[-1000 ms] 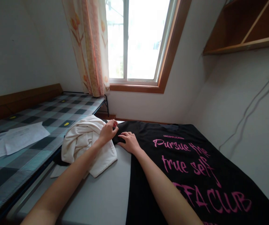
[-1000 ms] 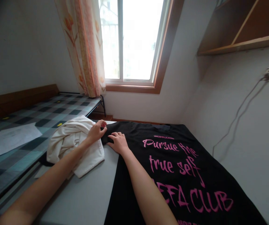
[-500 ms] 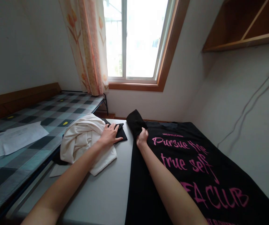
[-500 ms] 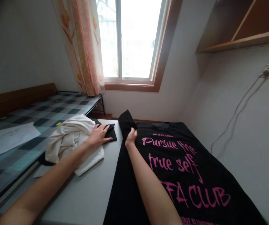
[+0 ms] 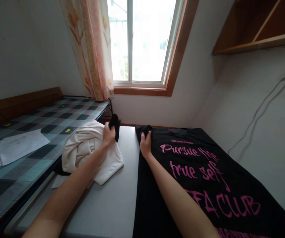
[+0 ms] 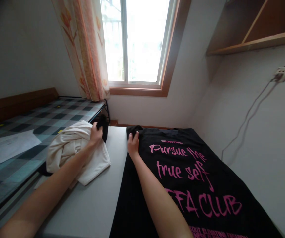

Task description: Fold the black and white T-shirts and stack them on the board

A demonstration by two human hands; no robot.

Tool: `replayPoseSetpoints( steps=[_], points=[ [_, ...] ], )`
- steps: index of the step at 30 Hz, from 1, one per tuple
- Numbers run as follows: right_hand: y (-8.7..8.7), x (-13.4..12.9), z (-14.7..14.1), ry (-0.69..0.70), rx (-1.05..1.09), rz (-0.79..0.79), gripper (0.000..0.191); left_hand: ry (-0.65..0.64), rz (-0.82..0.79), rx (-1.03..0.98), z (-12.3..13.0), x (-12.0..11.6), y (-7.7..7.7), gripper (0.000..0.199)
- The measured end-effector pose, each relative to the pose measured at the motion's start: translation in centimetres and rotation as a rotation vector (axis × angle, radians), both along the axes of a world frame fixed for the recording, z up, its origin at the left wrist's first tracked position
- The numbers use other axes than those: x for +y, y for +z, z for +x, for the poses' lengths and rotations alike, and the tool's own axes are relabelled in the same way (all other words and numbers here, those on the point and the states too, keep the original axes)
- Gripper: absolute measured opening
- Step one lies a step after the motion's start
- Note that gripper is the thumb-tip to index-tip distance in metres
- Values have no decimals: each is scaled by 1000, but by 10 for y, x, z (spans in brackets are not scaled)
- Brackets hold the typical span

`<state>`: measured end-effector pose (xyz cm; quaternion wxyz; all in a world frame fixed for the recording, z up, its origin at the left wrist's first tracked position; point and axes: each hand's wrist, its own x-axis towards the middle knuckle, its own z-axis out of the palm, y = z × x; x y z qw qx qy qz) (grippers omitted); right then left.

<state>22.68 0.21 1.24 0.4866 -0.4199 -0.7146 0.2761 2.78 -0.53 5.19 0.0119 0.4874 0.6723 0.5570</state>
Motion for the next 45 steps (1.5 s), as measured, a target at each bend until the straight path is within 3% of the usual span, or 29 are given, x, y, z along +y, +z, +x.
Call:
replayPoseSetpoints(
  steps=[4, 7, 11, 18, 22, 24, 30, 33, 37, 42, 45],
  points=[
    [-2, -20, -12, 243, -430, 189, 38, 111, 276, -427, -11, 8, 14, 6],
    [-4, -25, -16, 321, -641, 228, 44, 73, 367, -493, -9, 6, 20, 9],
    [-5, -24, -16, 279, -659, 212, 52, 25, 373, -471, 0, -1, 23, 14],
    [1, -26, -18, 18, -685, 266, 47, -8, 346, -447, 5, -6, 26, 14],
    [8, -16, -26, -234, -714, 135, 55, -22, 329, -474, 4, -6, 27, 9],
    [10, -6, -33, -280, -713, 65, 55, -39, 325, -471, 5, -6, 27, 8],
    [4, 19, -52, 228, -533, 109, 62, -47, 306, -438, 2, -5, 23, 9],
    [2, 20, -45, 194, -430, 114, 55, -45, 288, -336, 0, -3, 18, 9],
    [7, 12, -12, 80, -496, 131, 41, -187, 190, -17, 9, -5, 7, 20],
    [5, -14, 29, 6, -799, 56, 55, -342, -83, 616, 33, -22, -17, 37],
    [-3, -30, 39, 27, -893, 26, 64, -457, -267, 838, 44, -29, -34, 39]
  ],
)
